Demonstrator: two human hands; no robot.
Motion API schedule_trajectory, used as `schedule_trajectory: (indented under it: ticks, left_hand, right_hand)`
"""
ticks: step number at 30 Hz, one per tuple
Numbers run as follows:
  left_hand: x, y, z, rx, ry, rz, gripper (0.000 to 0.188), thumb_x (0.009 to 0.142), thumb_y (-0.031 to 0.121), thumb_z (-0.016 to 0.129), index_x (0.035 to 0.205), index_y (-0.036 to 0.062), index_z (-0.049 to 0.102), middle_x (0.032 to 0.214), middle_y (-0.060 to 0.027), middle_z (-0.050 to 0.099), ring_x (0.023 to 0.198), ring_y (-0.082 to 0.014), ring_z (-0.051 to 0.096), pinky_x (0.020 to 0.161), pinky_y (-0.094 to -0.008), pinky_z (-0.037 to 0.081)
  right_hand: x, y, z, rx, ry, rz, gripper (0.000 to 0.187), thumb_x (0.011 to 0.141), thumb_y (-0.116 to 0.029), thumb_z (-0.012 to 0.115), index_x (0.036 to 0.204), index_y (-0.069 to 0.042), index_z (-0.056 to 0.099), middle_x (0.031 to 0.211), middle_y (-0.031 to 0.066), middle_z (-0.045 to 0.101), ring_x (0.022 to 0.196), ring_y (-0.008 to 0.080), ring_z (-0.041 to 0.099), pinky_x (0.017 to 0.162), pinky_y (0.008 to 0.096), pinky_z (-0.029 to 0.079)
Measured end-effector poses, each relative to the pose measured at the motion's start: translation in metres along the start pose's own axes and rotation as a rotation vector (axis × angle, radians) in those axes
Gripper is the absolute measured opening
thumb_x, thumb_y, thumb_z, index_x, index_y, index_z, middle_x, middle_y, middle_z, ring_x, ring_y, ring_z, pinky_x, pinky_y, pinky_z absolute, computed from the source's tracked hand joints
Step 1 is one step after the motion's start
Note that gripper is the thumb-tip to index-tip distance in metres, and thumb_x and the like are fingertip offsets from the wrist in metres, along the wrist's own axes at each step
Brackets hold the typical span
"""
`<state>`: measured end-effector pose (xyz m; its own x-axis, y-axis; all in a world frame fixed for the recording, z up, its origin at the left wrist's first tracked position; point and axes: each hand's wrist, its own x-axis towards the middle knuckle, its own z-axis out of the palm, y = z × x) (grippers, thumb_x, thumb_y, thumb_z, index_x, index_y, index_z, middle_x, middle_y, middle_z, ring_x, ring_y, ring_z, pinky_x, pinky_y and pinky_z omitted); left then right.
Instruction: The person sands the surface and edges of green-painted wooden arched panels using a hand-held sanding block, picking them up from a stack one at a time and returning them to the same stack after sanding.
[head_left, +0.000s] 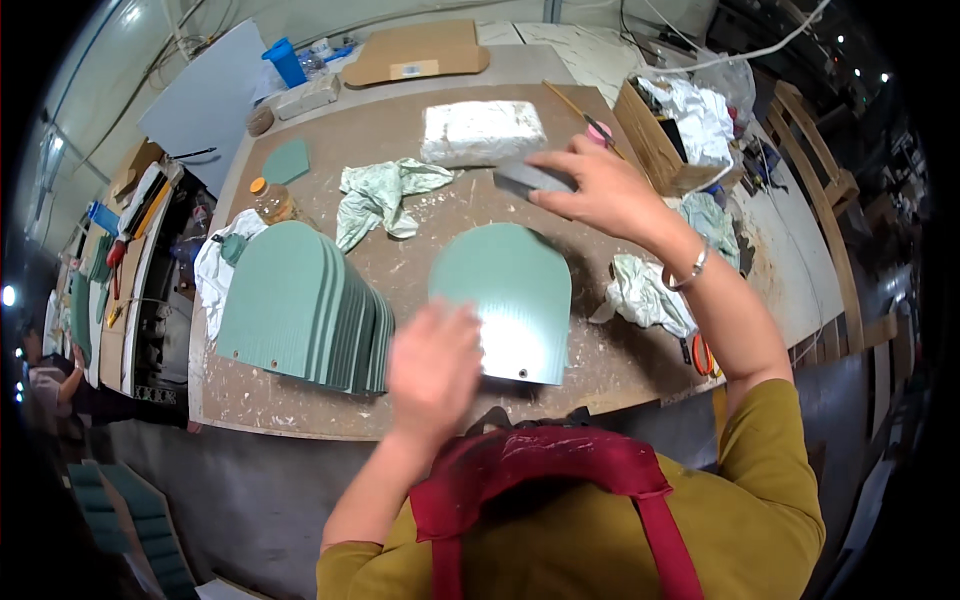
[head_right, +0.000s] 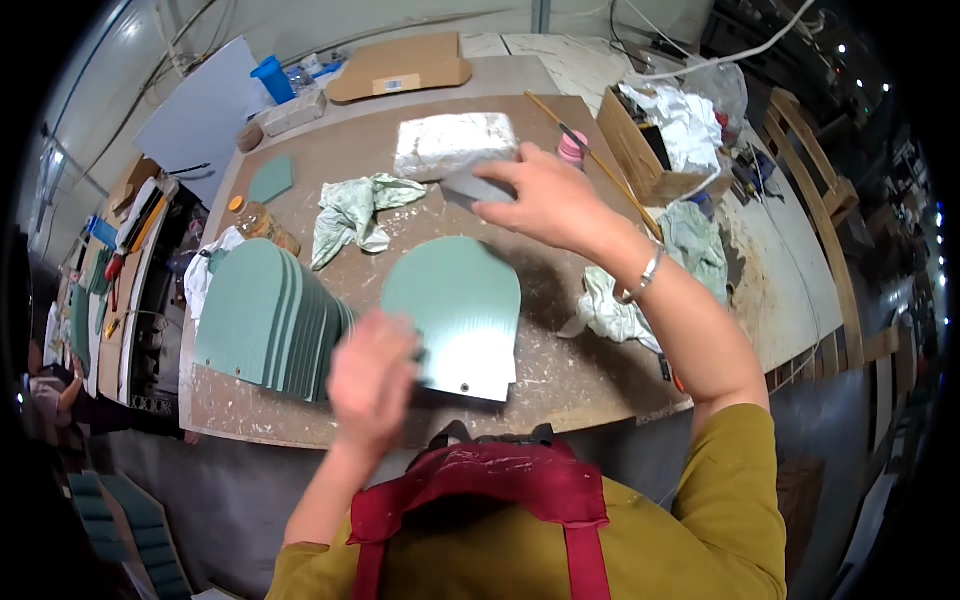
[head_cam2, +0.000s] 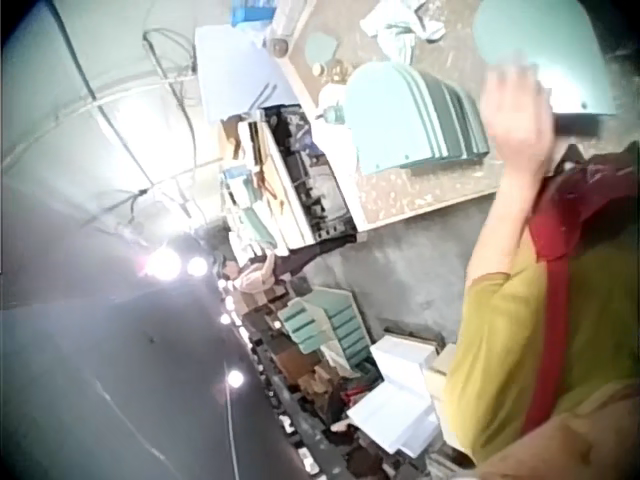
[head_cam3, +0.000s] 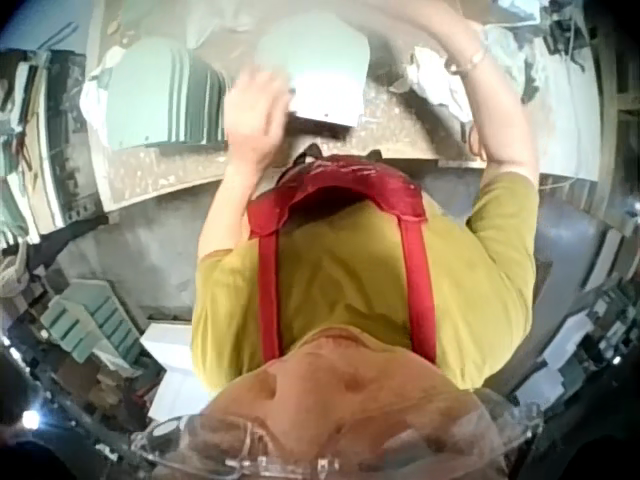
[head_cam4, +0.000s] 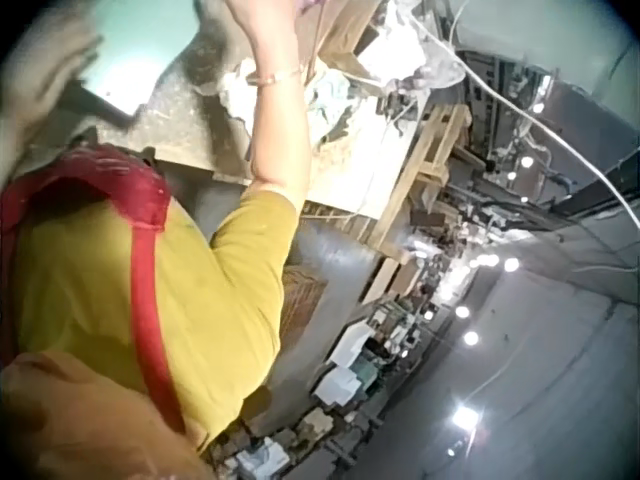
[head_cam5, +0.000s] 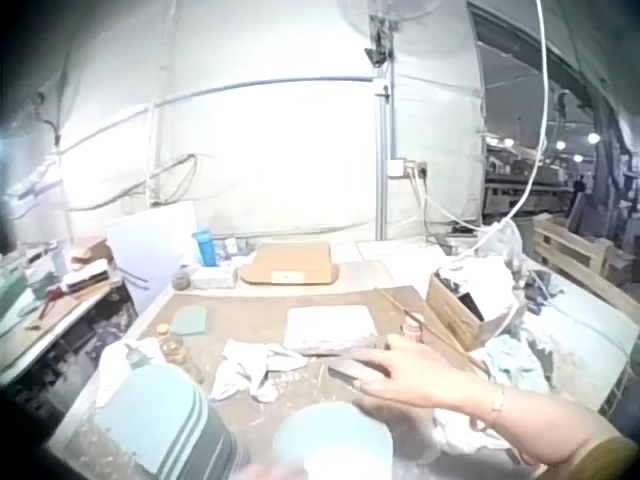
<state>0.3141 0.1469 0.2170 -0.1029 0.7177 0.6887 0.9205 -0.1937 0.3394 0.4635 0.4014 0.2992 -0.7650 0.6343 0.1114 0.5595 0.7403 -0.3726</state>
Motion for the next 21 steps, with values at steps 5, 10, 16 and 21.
schedule_trajectory:
  ticks: [5, 10, 16, 21]
  left_hand:
    - [0.05, -0.025, 0.008, 0.124, -0.239, -0.169, 0.048, 0.095, 0.024, 0.062, 0.14, 0.0081, 0.054, 0.154, -0.0207, 0.039, 0.142, -0.0406, 0.036, 0.115, -0.0506, 0.032]
    - [0.062, -0.025, 0.038, 0.091, -0.59, -0.198, 0.052, 0.098, 0.031, 0.06, 0.146, 0.0142, 0.048, 0.159, -0.0211, 0.029, 0.143, -0.0415, 0.034, 0.116, -0.0477, 0.033]
    - [0.064, -0.026, 0.038, 0.017, -0.604, -0.251, 0.053, 0.1, 0.034, 0.056, 0.148, 0.013, 0.046, 0.159, -0.0224, 0.028, 0.143, -0.0432, 0.032, 0.117, -0.0462, 0.031]
    - [0.061, -0.027, 0.041, -0.017, -0.588, -0.26, 0.054, 0.099, 0.036, 0.057, 0.147, 0.0128, 0.048, 0.158, -0.0237, 0.029, 0.143, -0.0451, 0.032, 0.117, -0.0479, 0.032]
  right_hand:
    - [-0.064, 0.025, 0.013, 0.579, 0.194, 0.058, 0.058, 0.09, -0.041, 0.067, 0.137, -0.008, 0.058, 0.12, 0.0151, 0.054, 0.104, 0.0277, 0.06, 0.091, 0.0404, 0.05]
    - [-0.148, 0.004, 0.047, 0.173, 0.184, -0.559, 0.065, 0.078, -0.036, 0.077, 0.138, -0.018, 0.06, 0.127, 0.0181, 0.054, 0.111, 0.0343, 0.059, 0.092, 0.045, 0.051]
    - [-0.12, 0.086, 0.064, 0.131, 0.425, -0.07, 0.06, 0.08, -0.039, 0.075, 0.133, -0.013, 0.062, 0.121, 0.0254, 0.056, 0.106, 0.0434, 0.059, 0.089, 0.0473, 0.051]
    - [-0.168, 0.021, 0.076, 0.173, 0.168, -0.579, 0.064, 0.076, -0.039, 0.079, 0.137, -0.025, 0.061, 0.126, 0.0226, 0.058, 0.113, 0.0393, 0.059, 0.091, 0.0481, 0.049]
